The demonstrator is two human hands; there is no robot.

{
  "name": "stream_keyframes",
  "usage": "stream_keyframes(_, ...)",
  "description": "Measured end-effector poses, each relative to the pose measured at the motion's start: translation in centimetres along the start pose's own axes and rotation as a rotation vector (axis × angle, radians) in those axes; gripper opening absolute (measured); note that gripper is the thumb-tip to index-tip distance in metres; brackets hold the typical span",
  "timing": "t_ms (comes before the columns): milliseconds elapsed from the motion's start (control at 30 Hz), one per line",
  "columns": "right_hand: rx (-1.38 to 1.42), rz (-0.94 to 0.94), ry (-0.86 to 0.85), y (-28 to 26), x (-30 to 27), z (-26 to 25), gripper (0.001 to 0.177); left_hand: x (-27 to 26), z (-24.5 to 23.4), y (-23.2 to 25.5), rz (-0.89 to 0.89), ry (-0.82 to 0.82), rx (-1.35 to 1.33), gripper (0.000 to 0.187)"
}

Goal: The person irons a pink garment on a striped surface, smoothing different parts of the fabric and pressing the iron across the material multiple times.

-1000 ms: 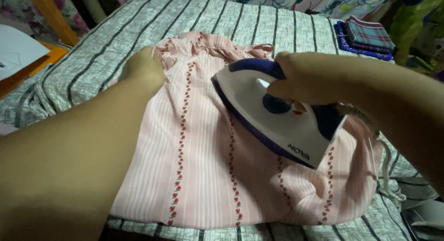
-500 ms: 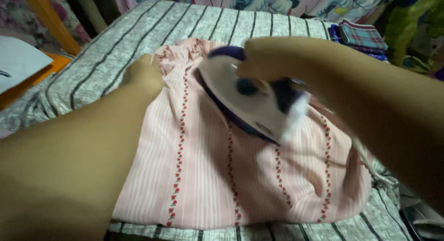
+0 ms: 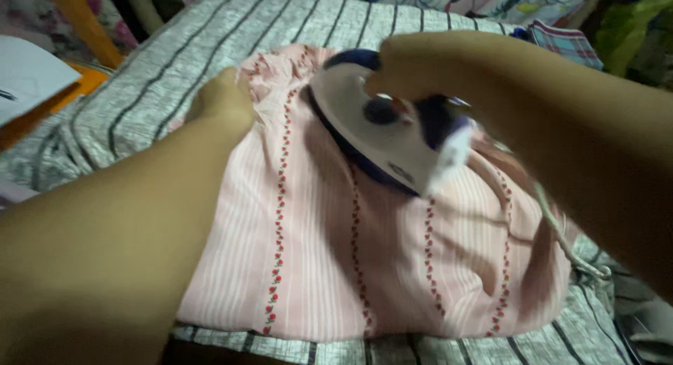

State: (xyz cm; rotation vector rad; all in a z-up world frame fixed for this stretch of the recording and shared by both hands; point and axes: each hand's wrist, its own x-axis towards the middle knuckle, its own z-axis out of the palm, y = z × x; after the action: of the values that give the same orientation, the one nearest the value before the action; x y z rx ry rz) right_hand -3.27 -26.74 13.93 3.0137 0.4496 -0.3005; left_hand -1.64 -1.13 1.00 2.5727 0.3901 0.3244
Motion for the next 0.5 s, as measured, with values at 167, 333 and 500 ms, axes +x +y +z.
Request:
stream_keyframes(167, 0.056, 0.095, 0.006, -1.8, 2.0, -1.0, 0.041, 0.0, -0.5, 0.4, -0.046, -0.040, 0.015, 0.039)
stream_keyframes(333, 0.162, -0.025, -0.124, 0.7, -1.6, 0.8, 0.041, -0.8, -1.0, 0.8, -0.106, -0.049, -0.016, 0.043)
stream_keyframes(500, 0.118, 0.043, -0.059, -0.7, -1.0, 0.3, 0.043, -1.0, -0.7, 0.9, -0.047, -0.025, -0.048, 0.039)
